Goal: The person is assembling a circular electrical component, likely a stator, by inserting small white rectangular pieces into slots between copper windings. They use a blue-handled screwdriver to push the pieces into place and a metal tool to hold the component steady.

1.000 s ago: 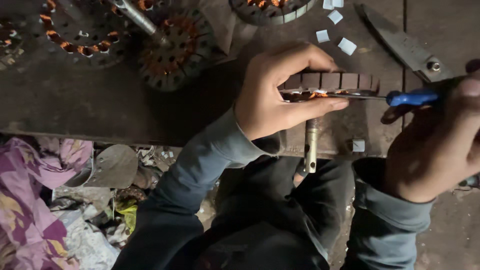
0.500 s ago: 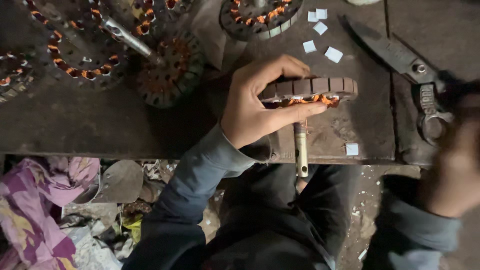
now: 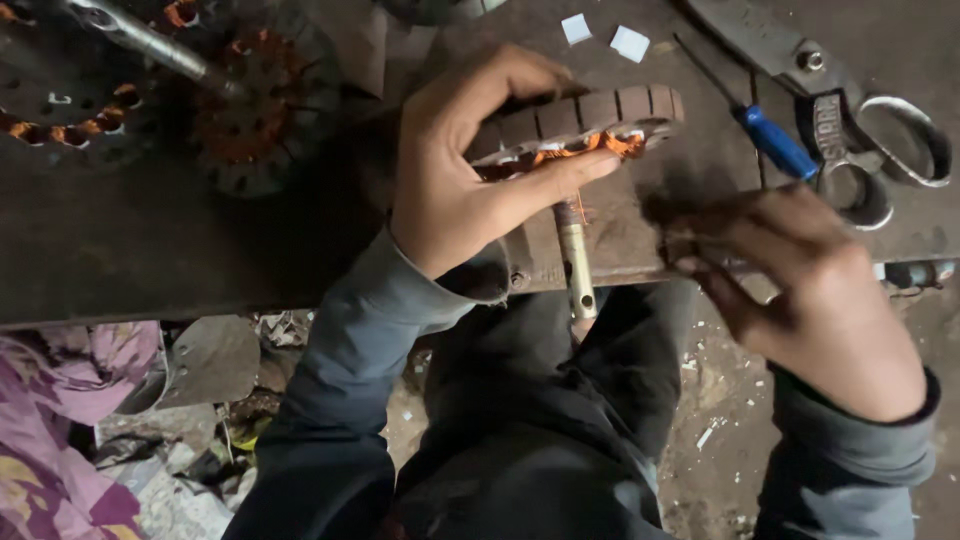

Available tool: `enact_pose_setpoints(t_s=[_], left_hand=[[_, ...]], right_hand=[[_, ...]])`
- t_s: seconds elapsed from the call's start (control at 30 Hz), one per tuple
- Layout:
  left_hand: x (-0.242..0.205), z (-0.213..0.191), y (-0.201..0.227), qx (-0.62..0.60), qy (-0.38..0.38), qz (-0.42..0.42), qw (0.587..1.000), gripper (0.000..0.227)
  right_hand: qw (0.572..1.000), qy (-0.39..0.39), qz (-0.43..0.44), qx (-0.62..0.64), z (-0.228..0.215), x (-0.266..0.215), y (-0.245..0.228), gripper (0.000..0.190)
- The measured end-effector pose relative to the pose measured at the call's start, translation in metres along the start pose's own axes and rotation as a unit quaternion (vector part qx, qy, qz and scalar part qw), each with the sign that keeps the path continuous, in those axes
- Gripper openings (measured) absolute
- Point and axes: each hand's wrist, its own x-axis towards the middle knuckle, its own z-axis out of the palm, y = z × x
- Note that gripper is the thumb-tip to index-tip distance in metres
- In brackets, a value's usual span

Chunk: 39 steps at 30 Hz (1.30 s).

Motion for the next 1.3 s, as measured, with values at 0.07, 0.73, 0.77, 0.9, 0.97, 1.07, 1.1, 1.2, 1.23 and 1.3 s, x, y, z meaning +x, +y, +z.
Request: enact_pose_setpoints(t_s=[0.07,0.73,0.77,0.9,0.97,1.07,1.1,1.2,1.23,1.3], left_hand=[[0.0,0.0,-0.002,-0.004,-0.002,0.006,1.0,0.032],[-0.003,0.002,-0.003,-0.047,0.009,0.017,0.999,0.034],[-0.002,0.003,-0.005,-0.05,0.008,0.022,0.998,0.033],[-0.002,0.002,-0.007,-0.053,0.006,0.025,0.998,0.033],[-0.001,0.001,-0.007,-0.045,0.009,0.025,0.999,0.034],[0.0,0.002,-0.007,-0.021,0.018,0.037,0.999,0.037],[0.0,0.001,-0.007,-0.017,0.018,0.038,0.999,0.037],[-0.001,0.0,-0.007,-0.021,0.013,0.032,0.999,0.034],[-0.001,0.0,-0.006,-0.026,0.011,0.027,0.999,0.033],[-0.002,0.001,-0.006,-0.036,0.013,0.024,0.999,0.032]], right_hand=[[1.0,-0.012,-0.016,-0.021,0.005,-0.002,0.0,0.03],[0.99,0.141,0.026,0.006,0.007,-0.003,-0.035,0.019],[0.98,0.167,0.057,0.087,0.007,0.001,-0.041,0.017],[0.94,0.223,0.071,0.247,0.009,0.012,-0.045,0.019],[0.95,0.234,0.021,0.205,0.015,0.016,-0.043,0.019],[0.96,0.258,-0.032,0.101,0.022,0.023,-0.042,0.016],[0.958,0.271,-0.036,0.09,0.025,0.029,-0.042,0.015],[0.934,0.296,0.016,0.201,0.034,0.029,-0.054,0.02],[0.926,0.298,0.029,0.231,0.035,0.03,-0.056,0.021],[0.919,0.298,0.041,0.255,0.032,0.03,-0.055,0.021]])
